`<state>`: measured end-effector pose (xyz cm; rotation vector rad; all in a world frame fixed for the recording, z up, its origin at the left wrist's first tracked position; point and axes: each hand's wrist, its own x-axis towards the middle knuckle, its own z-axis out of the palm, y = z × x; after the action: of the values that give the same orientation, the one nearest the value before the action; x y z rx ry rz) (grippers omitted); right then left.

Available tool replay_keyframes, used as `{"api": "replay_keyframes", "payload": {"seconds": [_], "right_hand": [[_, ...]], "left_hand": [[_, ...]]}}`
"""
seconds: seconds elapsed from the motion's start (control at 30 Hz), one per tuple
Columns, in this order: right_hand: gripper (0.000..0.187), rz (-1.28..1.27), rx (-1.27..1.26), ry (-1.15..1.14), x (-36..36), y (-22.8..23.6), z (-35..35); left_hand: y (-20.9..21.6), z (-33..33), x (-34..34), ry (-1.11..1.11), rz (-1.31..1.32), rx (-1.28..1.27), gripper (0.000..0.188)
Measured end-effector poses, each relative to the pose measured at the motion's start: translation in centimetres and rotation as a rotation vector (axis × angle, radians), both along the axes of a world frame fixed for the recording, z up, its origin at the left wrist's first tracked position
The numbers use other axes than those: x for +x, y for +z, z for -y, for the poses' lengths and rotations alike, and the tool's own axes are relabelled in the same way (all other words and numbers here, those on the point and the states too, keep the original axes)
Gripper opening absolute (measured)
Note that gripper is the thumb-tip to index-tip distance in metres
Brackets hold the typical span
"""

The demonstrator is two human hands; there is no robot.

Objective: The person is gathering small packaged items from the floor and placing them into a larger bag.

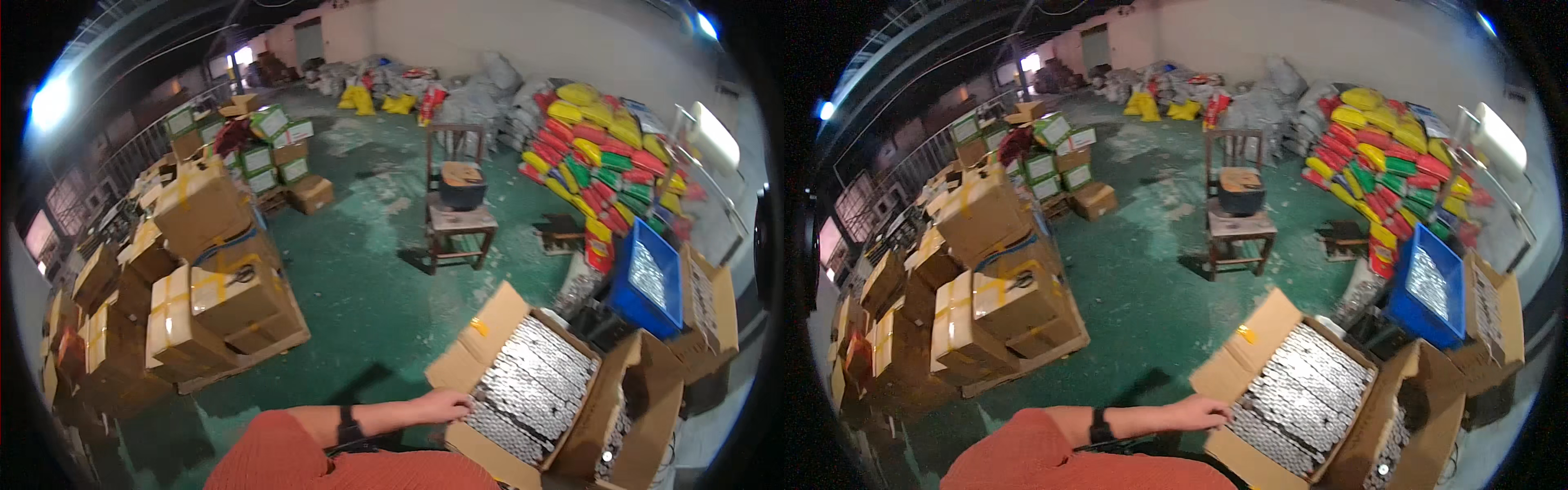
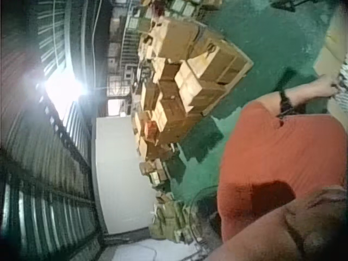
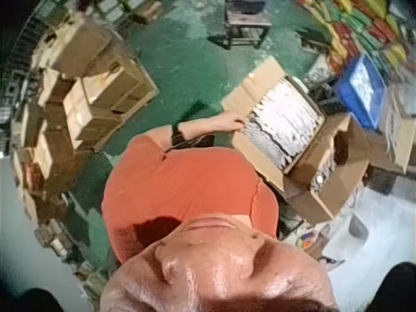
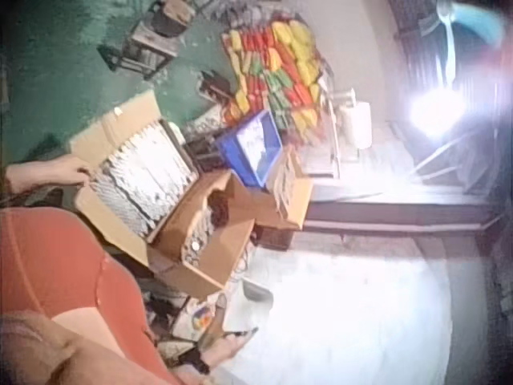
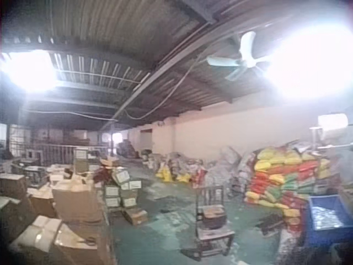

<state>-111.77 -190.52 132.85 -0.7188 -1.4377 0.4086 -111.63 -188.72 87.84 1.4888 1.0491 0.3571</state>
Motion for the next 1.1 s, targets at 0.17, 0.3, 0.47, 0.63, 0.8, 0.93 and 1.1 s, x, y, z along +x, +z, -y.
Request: {"api": "replay_keyframes", "payload": {"seconds": [0.17,0.3,0.47,0.63,0.8,0.93,1.1], "right_hand": [[0.053,-0.283,-0.371,0.107,-3.9,-7.5,-2.7],[0.050,-0.455,-0.692,0.238,13.7,-26.1,-0.9],[0.048,-0.583,-0.868,-0.019,16.2,-38.1,-3.1],[0.045,-0.405,-0.881,0.138,6.5,-39.8,-4.0],[0.064,0.093,-0.728,-0.256,5.3,-41.0,-7.2],[0.071,0.606,-0.415,-0.543,1.6,-39.7,-12.1],[0.076,1.098,-0.409,-0.498,-6.0,-43.3,-18.3]], "left_hand": [[1.5,-2.9,-3.1,-0.016,0.350,-0.212,0.062],[4.3,-1.3,-7.7,0.112,0.719,-0.554,0.086],[5.6,1.1,-12.0,0.182,0.944,-0.637,0.069],[1.7,-0.7,-21.6,0.479,0.747,-0.375,0.055],[5.1,-8.2,-32.1,0.414,0.411,-0.229,0.063],[6.7,-17.1,-40.5,0.272,0.078,-0.091,0.054],[9.1,-28.4,-44.2,-0.005,-0.147,-0.050,0.045]]}}
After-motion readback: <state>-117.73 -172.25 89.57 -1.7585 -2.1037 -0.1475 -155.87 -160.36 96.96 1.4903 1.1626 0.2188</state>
